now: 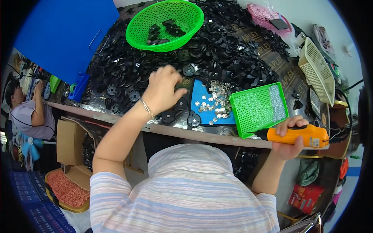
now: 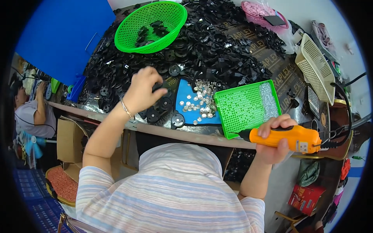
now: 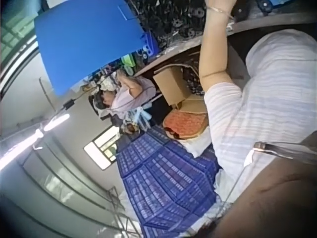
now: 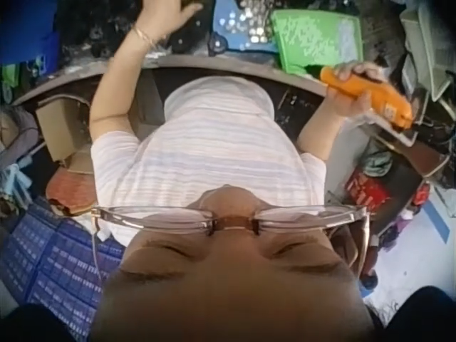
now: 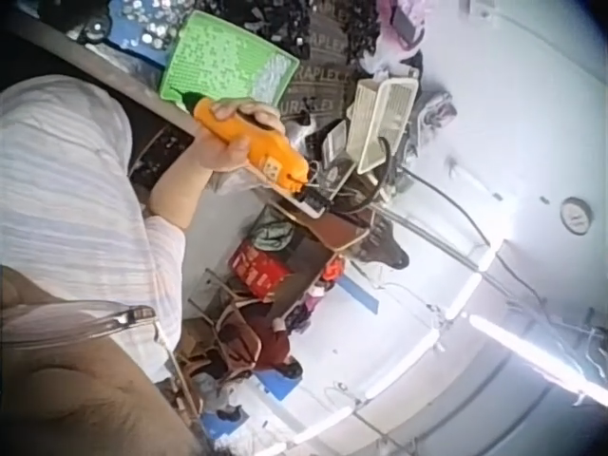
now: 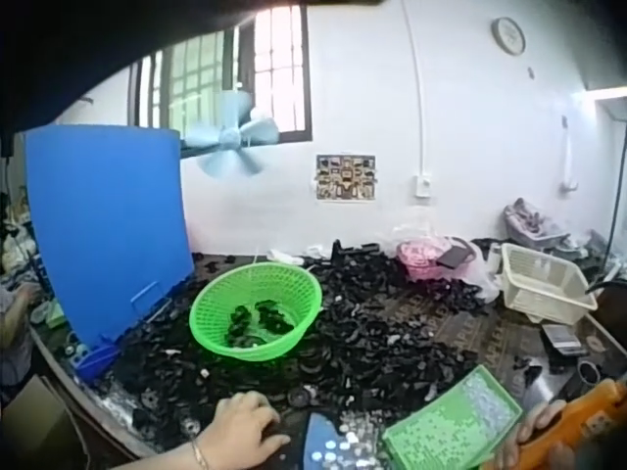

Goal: The person assembles plastic casings by inserting metal components and smaller plastic pieces into them by hand, then secures the pieces using an electric screwdriver before placing parts into a basket.

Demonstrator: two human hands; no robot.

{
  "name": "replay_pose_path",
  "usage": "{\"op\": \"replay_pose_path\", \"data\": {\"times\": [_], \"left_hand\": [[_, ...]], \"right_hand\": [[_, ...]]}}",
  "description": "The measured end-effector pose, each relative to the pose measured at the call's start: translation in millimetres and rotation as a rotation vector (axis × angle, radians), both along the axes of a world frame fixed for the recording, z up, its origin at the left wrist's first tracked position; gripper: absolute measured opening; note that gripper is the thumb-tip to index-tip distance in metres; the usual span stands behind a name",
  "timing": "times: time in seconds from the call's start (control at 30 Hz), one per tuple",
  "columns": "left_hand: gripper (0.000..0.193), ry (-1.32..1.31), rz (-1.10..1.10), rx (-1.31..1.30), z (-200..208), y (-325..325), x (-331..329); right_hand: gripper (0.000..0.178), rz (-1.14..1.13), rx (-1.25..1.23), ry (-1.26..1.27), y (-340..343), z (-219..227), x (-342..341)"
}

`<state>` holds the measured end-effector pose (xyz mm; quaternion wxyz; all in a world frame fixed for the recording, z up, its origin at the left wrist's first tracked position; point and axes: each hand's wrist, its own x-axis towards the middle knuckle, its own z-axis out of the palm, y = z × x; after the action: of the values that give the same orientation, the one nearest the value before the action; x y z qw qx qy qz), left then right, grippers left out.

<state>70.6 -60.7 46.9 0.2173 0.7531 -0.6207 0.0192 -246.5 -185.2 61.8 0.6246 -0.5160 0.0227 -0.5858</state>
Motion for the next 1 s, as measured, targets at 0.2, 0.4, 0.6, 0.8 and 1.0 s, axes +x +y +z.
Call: {"op": "replay_pose_path", "data": {"times": [0.2,0.4,0.6,0.8,1.0], "left_hand": [[0.037,-0.047,0.143,0.195,-37,11,-10],[0.027,0.031,0.118,0.199,-44,8,-14],[0.027,0.777,-0.117,0.007,-37,4,-34],[0.02,1.478,-0.211,0.032,-35,6,-93],[0.02,1.61,-0.207,0.391,-56,1,-132]], "right_hand": [[0.035,-0.056,-0.055,0.025,-6,0,4],[0.031,-0.256,-0.088,0.032,-13,-9,6],[0.023,-0.288,-0.081,0.041,-22,-29,7],[0.024,-0.275,-0.091,0.048,-25,-30,11],[0.024,-0.276,-0.109,0.061,-27,-30,11]]}}
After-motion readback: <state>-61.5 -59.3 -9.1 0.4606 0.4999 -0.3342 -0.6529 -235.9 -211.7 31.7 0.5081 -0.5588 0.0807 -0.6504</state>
